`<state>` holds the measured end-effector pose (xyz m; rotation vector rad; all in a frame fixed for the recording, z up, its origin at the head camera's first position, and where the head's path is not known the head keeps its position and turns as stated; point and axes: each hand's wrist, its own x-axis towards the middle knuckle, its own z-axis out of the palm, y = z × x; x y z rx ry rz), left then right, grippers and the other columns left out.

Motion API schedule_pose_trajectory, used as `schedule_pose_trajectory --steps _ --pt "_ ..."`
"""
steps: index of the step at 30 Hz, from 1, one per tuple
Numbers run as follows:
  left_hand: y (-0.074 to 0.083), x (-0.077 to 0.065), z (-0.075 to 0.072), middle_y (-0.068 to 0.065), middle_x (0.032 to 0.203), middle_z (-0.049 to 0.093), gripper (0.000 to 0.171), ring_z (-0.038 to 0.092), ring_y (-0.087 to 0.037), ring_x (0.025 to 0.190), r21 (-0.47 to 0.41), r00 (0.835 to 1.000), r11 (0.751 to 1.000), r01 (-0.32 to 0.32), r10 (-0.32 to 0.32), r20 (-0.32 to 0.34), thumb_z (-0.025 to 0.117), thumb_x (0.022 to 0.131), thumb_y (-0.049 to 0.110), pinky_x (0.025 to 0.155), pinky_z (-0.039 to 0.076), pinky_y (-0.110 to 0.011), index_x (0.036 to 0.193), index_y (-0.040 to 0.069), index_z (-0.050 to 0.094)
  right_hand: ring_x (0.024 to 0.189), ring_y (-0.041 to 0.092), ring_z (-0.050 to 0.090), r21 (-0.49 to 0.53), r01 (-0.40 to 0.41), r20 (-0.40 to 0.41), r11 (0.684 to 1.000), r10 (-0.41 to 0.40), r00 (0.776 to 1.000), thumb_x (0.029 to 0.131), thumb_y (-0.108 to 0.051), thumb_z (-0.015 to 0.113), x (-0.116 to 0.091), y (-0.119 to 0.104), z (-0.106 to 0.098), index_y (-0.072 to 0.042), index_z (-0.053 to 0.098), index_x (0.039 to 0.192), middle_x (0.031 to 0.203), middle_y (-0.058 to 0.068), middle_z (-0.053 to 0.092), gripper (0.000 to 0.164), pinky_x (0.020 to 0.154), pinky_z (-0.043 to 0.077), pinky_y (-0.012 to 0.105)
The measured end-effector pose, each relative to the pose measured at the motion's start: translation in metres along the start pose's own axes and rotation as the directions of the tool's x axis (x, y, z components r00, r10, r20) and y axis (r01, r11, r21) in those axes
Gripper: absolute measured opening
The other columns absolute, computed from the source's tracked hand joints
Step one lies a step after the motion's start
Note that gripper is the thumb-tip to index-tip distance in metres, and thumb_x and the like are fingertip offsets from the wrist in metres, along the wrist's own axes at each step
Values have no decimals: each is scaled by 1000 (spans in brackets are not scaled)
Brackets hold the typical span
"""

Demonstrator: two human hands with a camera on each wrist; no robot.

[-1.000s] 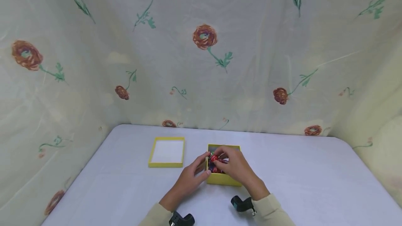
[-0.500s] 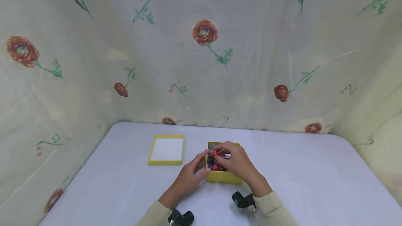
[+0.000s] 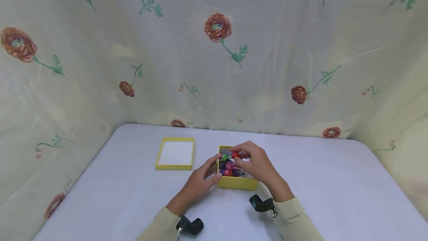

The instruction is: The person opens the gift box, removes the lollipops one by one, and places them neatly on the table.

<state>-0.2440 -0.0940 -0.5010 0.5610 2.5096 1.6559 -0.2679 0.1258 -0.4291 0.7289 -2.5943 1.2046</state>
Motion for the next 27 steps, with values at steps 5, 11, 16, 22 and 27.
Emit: schedule_pose_trajectory --steps 5,11,16,22,27 --pt "0 -3 -2 10 154 30 60 38 -21 137 15 1000 1000 8 -8 3 56 97 39 112 37 -39 150 41 29 88 15 63 -26 -41 -9 999 41 999 85 -14 74 -3 0 -5 -13 70 112 104 0 64 28 81 59 36" --pt "1 -3 -2 12 155 28 61 34 -19 140 24 1000 1000 6 -6 6 57 96 38 112 36 -36 150 39 29 88 17 62 -83 -92 -42 992 89 995 84 -14 75 -7 3 -16 -10 67 115 103 2 64 32 80 59 38" --pt "2 -2 0 10 155 29 60 34 -20 140 1 1000 1000 -28 28 3 57 97 34 112 36 -36 151 34 30 88 18 63 -121 -98 -72 988 89 993 84 -13 75 -9 9 -27 -9 69 109 102 3 63 26 83 59 42" --pt "2 1 3 11 155 29 60 33 -20 140 -10 1000 1000 -26 26 7 57 97 36 112 36 -35 151 33 30 89 19 63 -164 -95 -69 982 85 994 84 -11 74 -14 15 -35 -8 70 108 100 3 64 25 84 58 42" --pt "3 2 3 13 154 29 61 35 -19 139 10 1000 1000 -12 12 1 57 96 39 112 36 -36 151 35 30 93 22 63 -184 -116 -76 976 103 992 84 -10 73 -20 20 -42 -6 69 111 102 5 65 28 88 56 46"
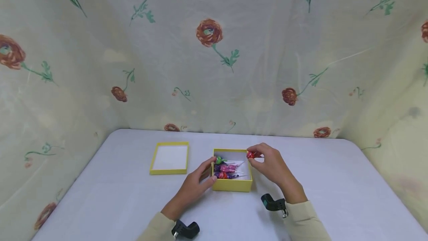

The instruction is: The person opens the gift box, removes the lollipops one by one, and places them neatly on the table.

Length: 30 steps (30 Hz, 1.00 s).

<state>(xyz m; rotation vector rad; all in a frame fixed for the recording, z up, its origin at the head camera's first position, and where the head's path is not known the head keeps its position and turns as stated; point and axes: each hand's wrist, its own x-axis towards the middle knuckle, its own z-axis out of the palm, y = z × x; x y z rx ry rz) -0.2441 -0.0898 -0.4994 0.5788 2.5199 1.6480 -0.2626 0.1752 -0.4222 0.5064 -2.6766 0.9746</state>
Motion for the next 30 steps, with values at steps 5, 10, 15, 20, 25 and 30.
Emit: schedule_pose_trajectory --steps 5,10,15,20,25,30 --pt "1 -1 -2 10 155 29 61 33 -21 140 -11 1000 1000 -12 12 8 57 96 37 112 36 -37 151 33 30 97 23 63 -23 -41 -1 999 41 999 85 -10 73 -2 7 -4 -5 67 115 105 6 67 31 90 55 49" --pt "2 -1 -2 7 155 30 61 33 -23 140 -11 1000 1000 -27 27 6 57 97 35 112 35 -37 152 29 30 98 25 62 -33 -52 -2 998 52 999 86 -12 73 -2 13 -7 -4 67 114 105 7 67 30 90 54 49" --pt "2 0 -2 6 156 29 61 33 -24 141 -12 1000 1000 -24 25 6 57 97 35 112 35 -38 152 28 30 99 26 62 -52 -73 8 996 73 997 87 -12 72 -2 18 -10 -4 67 115 104 8 68 30 91 54 51" --pt "6 -2 -2 6 155 29 60 32 -24 141 -24 1000 1000 -12 13 5 57 97 33 113 34 -38 151 30 31 100 28 62 -66 -92 19 994 93 995 87 -11 71 -2 23 -11 -4 67 115 104 9 68 29 91 54 51" --pt "12 -5 -3 2 156 29 60 31 -27 141 -25 1000 1000 -8 9 9 57 98 29 113 34 -41 152 27 31 101 29 61 -83 -115 32 990 118 993 87 -10 71 -2 27 -11 -3 67 115 103 9 69 29 90 54 51" --pt "5 -1 -2 12 155 28 61 32 -18 141 -7 1000 1000 -4 5 7 57 97 36 112 35 -33 151 32 30 101 30 62 -88 -114 39 990 117 992 88 -10 70 -2 32 -14 -2 67 116 103 9 69 29 91 53 52"
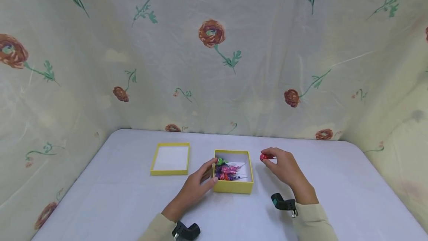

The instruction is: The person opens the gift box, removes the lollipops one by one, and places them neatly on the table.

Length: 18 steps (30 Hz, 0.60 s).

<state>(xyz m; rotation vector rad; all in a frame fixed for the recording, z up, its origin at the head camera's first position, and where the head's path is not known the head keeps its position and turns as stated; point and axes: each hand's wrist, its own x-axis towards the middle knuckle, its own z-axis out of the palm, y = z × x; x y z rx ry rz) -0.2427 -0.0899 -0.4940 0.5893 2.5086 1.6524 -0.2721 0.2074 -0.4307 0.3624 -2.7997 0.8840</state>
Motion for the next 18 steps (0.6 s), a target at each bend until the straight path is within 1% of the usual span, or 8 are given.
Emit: schedule_pose_trajectory --steps 10,18 --pt "-1 0 0 14 154 29 61 31 -17 141 -13 1000 1000 5 -5 0 57 97 36 112 35 -32 151 34 29 102 32 61 -1 -17 35 1000 17 999 88 -9 69 -1 7 -1 -1 67 115 105 12 69 28 92 52 54" --pt "-2 0 0 11 155 29 59 32 -19 141 -4 1000 1000 -18 18 1 55 98 33 112 36 -34 151 33 29 104 34 59 -10 -42 64 999 42 997 89 -9 68 -2 13 1 -2 67 117 107 14 68 29 92 50 56"
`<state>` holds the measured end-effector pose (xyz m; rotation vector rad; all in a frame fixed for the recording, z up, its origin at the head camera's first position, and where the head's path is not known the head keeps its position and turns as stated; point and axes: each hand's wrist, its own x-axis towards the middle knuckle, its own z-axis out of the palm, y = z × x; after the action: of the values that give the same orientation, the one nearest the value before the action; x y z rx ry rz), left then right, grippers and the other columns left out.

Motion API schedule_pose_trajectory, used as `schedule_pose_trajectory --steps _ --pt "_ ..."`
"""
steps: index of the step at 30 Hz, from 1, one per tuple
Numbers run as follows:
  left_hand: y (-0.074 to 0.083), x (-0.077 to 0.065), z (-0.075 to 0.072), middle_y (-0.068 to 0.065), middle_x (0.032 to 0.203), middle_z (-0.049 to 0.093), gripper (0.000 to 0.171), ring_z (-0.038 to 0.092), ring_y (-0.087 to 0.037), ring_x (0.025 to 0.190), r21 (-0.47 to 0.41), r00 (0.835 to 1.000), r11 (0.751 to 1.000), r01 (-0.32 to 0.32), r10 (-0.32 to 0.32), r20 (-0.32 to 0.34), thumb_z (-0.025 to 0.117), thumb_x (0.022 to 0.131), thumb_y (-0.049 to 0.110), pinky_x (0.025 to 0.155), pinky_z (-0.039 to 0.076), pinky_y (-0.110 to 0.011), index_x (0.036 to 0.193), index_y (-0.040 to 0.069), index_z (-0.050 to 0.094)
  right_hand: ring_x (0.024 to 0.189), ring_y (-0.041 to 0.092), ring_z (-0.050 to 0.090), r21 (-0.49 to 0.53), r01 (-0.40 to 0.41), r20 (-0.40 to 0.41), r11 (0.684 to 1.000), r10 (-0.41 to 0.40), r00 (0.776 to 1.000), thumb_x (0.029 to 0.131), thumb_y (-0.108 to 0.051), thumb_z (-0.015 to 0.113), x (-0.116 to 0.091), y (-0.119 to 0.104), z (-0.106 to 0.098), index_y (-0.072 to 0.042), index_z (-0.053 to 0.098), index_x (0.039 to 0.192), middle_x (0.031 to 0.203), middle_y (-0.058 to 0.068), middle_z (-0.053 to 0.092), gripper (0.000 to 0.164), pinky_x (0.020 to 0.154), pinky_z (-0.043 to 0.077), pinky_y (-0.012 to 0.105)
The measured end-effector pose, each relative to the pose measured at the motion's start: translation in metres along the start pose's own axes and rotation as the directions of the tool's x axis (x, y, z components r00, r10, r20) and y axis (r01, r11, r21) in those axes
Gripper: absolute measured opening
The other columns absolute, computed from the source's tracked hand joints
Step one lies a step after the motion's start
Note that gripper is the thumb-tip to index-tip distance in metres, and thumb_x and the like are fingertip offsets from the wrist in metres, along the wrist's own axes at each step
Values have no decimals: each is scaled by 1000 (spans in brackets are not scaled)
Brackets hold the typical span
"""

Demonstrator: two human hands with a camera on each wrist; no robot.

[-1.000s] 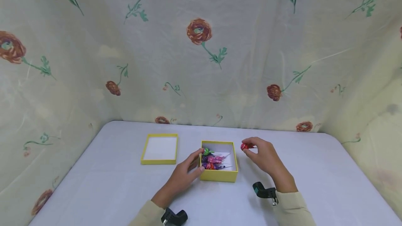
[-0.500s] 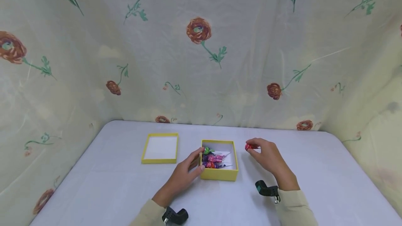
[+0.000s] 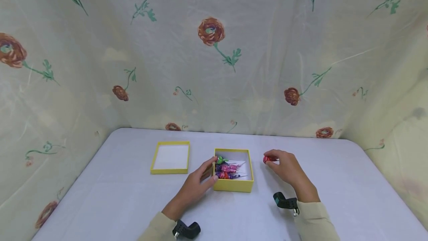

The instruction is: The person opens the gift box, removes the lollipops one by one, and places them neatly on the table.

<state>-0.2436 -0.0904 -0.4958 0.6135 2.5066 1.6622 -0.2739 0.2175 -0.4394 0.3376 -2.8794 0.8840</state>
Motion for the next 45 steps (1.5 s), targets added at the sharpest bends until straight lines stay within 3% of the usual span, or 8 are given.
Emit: schedule_pose_trajectory --steps 10,19,28,35,42,45 --pt "-1 -1 1 12 155 28 60 31 -17 141 -13 1000 1000 23 -23 9 56 98 35 113 35 -32 152 31 29 104 33 58 5 -54 45 999 53 998 90 -10 65 -1 8 4 -3 67 117 108 13 67 28 93 50 55" --pt "1 -1 1 8 156 28 59 30 -22 142 -16 1000 1000 4 -4 -5 56 98 30 113 34 -37 151 32 30 99 27 57 -16 -100 79 995 101 992 90 -11 66 0 9 8 -5 68 117 105 9 67 27 92 52 51" --pt "8 -2 2 -1 156 29 59 29 -28 142 -20 1000 1000 19 -19 -22 55 99 20 114 32 -44 152 22 30 97 27 56 -32 -121 104 992 124 987 90 -11 67 1 12 11 -5 68 116 102 8 66 27 91 52 50" --pt "4 -2 1 8 155 30 59 31 -22 141 -23 1000 1000 8 -8 -15 57 97 30 113 35 -38 150 32 31 98 27 56 -28 -132 116 991 134 984 89 -10 68 0 11 10 -6 68 116 104 8 67 28 92 52 50" --pt "29 -8 -1 -6 156 30 58 30 -32 141 -45 1000 999 19 -19 -20 55 98 18 113 32 -47 151 17 32 99 27 57 -26 -127 115 992 129 985 89 -9 67 0 12 11 -5 68 116 104 8 67 27 92 52 51" --pt "21 -5 0 -4 156 30 58 30 -30 141 -38 999 999 22 -23 -22 55 98 18 113 32 -46 151 19 32 99 28 56 -22 -137 122 990 139 983 89 -9 67 0 12 11 -5 68 117 105 9 67 28 92 52 51"
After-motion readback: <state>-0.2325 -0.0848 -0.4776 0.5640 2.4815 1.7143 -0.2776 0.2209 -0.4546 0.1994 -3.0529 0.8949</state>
